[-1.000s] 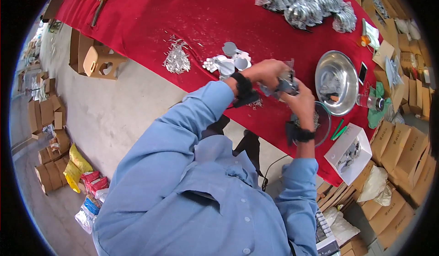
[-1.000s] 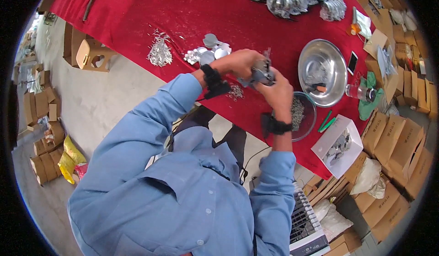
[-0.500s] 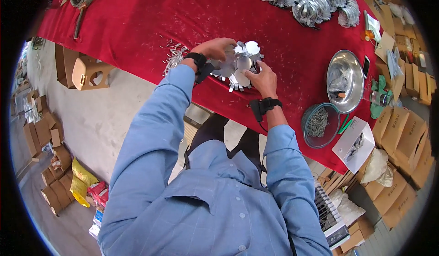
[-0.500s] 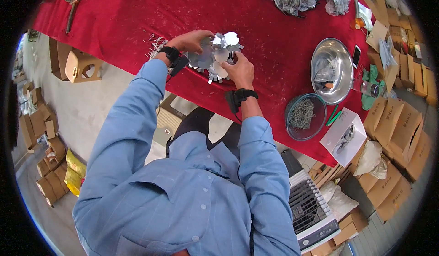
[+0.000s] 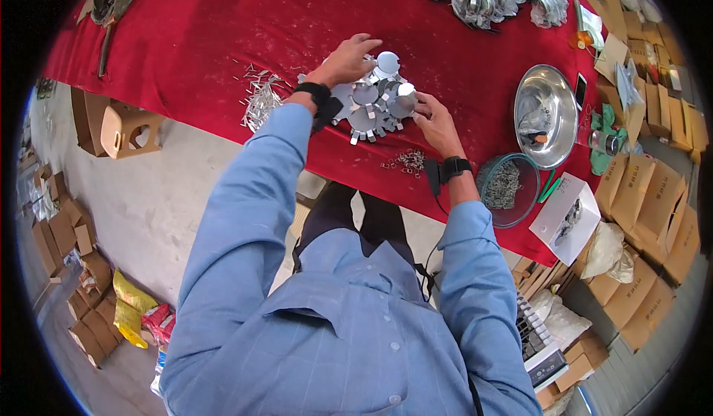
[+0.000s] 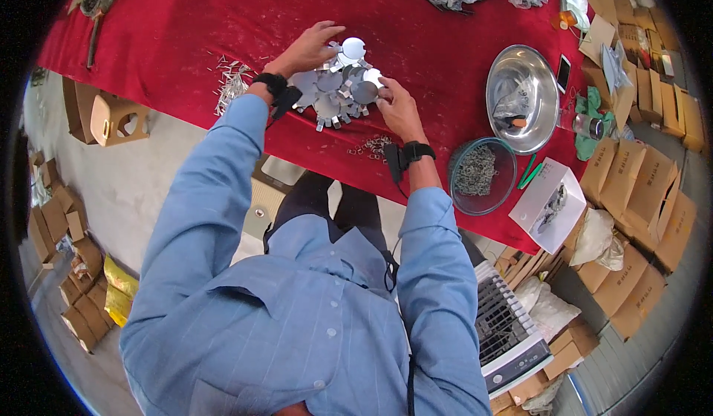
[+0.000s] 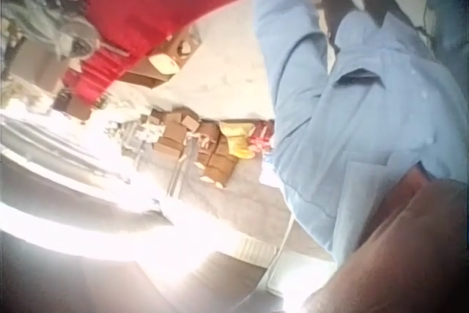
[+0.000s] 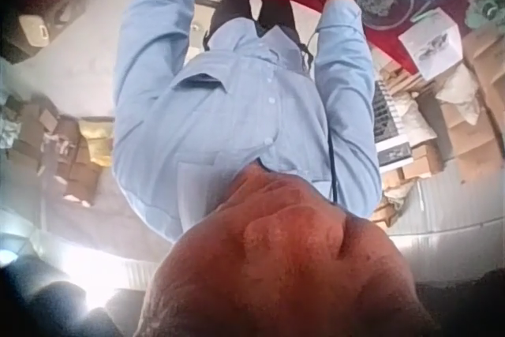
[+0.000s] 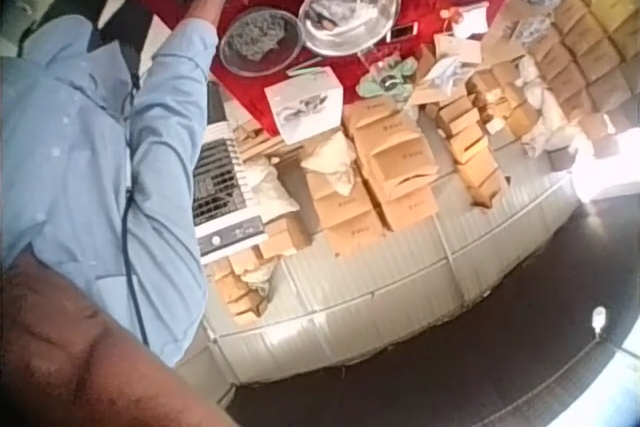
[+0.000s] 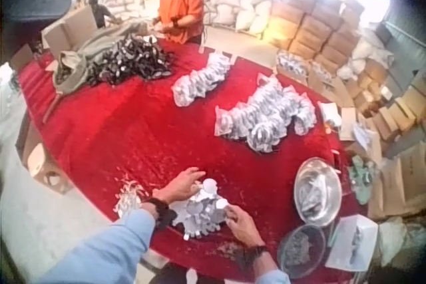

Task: The recorder sorts and assembles plastic and metal components of manufactured goods on a work table.

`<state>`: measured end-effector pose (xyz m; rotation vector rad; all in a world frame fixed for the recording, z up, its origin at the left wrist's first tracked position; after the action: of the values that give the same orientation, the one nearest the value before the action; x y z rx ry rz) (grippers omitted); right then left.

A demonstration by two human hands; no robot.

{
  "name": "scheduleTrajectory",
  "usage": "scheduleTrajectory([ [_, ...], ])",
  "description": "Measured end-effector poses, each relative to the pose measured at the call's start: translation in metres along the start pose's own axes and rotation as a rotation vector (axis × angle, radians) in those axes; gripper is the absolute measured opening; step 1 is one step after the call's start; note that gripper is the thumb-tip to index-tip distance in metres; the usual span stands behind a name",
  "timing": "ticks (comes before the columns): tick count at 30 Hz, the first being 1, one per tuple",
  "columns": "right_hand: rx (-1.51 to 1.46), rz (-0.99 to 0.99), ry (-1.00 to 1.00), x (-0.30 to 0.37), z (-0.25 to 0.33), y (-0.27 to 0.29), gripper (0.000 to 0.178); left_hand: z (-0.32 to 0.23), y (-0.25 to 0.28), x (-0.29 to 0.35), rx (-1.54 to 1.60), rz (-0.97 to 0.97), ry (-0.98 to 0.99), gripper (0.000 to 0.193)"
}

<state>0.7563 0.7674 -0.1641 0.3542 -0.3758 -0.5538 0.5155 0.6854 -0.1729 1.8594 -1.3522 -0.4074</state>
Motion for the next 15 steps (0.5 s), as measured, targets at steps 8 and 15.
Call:
scheduleTrajectory([
  [8,0.069,-0.199,-0.091,0.001,-0.040,0.039,0.034,-0.052,-0.044,0.019,-0.292,0.113,-0.019,0.032],
  [15,0.163,-0.166,-0.119,0.011,-0.041,0.023,0.038,-0.040,-0.029,0.032,0.067,0.119,-0.079,0.035],
])
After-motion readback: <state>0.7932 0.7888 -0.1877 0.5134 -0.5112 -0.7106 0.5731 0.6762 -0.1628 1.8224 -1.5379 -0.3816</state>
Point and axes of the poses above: each hand's wrist, its own x-axis away from the middle knuckle, its own y-axis out of the back of the hand, z = x × y, the point moved 4 cm from there along -x, towards the middle knuckle, and after that the axes turned 6 degrees about y, right-handed, at the moved point
